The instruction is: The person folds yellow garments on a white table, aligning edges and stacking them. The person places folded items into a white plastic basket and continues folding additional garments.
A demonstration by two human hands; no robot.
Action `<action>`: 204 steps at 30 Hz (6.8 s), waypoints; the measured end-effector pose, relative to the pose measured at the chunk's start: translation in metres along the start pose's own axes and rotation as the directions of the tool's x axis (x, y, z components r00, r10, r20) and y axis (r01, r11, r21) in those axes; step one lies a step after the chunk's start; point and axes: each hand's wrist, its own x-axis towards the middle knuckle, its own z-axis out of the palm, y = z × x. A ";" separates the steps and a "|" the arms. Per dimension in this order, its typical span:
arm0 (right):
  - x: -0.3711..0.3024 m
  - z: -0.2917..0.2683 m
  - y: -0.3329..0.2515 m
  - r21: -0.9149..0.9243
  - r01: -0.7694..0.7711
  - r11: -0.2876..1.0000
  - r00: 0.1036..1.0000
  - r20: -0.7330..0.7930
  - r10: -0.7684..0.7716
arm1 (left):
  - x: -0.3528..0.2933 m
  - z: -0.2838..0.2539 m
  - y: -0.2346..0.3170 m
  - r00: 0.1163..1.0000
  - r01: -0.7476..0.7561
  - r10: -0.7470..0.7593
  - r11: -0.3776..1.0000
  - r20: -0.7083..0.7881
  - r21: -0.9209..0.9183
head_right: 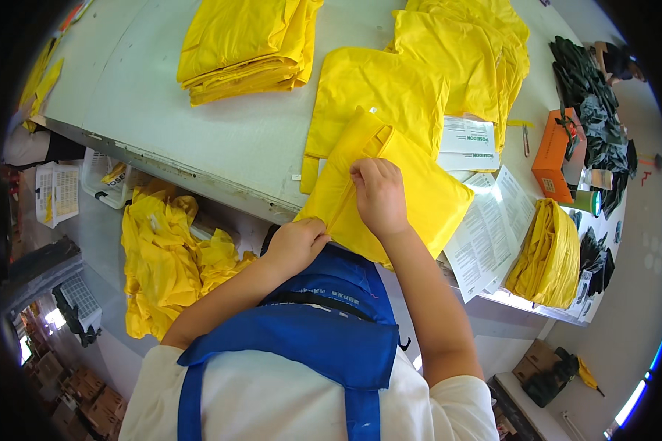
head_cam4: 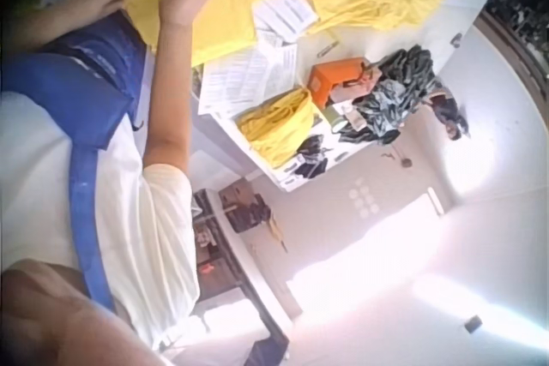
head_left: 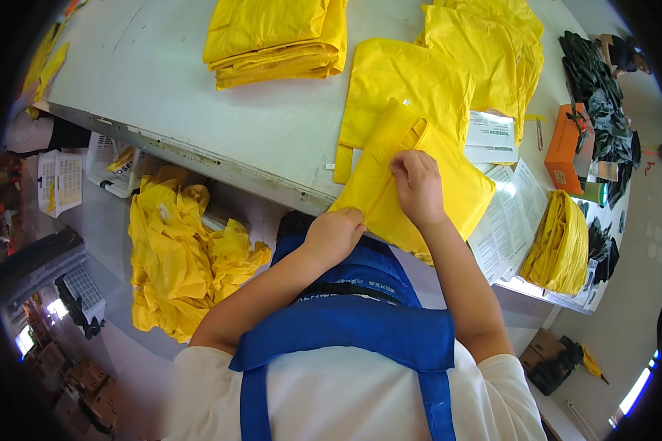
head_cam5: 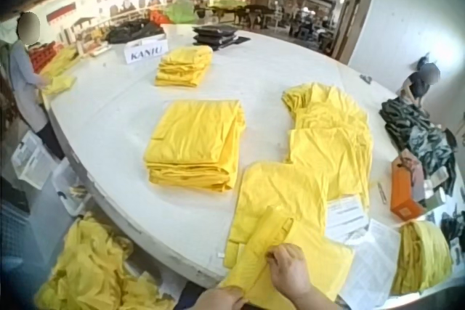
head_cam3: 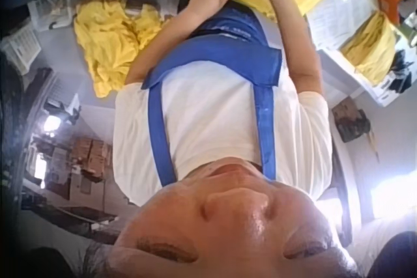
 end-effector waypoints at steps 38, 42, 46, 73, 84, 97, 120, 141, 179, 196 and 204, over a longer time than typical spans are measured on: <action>0.000 -0.063 0.057 0.067 -0.179 0.982 0.984 0.029 0.177 | 0.110 0.004 0.012 0.923 0.367 -0.380 0.812 0.065 -0.455; -0.018 -0.061 0.012 0.029 -0.138 0.990 0.954 0.273 0.125 | 0.112 0.007 0.011 0.934 0.336 -0.353 0.827 0.049 -0.451; -0.022 -0.053 0.008 -0.016 -0.009 1.000 0.965 0.261 0.013 | 0.112 0.009 0.008 0.935 0.332 -0.350 0.821 0.051 -0.465; -0.068 -0.155 0.085 -0.036 -0.519 0.854 0.852 -0.099 0.514 | 0.072 -0.042 0.008 0.969 0.170 0.104 0.378 0.223 -0.910; -0.100 0.000 -0.145 0.641 -0.657 0.397 0.754 0.554 0.353 | -0.207 -0.133 -0.177 0.956 0.040 -0.278 -0.185 0.091 -0.982; -0.056 0.479 -0.018 -0.305 -0.012 0.952 0.727 0.651 0.218 | -0.510 0.055 -0.243 0.510 -0.432 -0.810 -0.531 0.288 -0.729; -0.036 0.475 0.146 -0.884 -0.180 0.431 0.859 0.072 0.507 | -0.267 0.111 -0.512 0.549 0.577 -0.731 -0.019 0.405 -0.817; 0.088 0.653 0.072 -0.457 0.199 0.867 0.882 0.469 0.045 | -0.255 0.097 -0.494 0.419 0.832 -0.866 0.245 0.273 -0.498; -0.388 0.522 0.089 0.768 -0.635 0.086 -0.160 -0.240 0.957 | -0.347 0.079 -0.461 0.679 0.668 -0.373 0.670 0.632 -0.323; -0.750 0.344 0.108 0.029 -0.847 -0.531 -0.465 -0.523 0.714 | -0.301 0.038 -0.362 0.842 0.478 -0.314 0.812 0.440 -0.335; -0.544 0.362 -0.117 0.927 -0.363 0.098 0.539 0.123 0.833 | -0.310 0.220 -0.208 0.847 -0.091 0.161 0.983 0.506 -0.160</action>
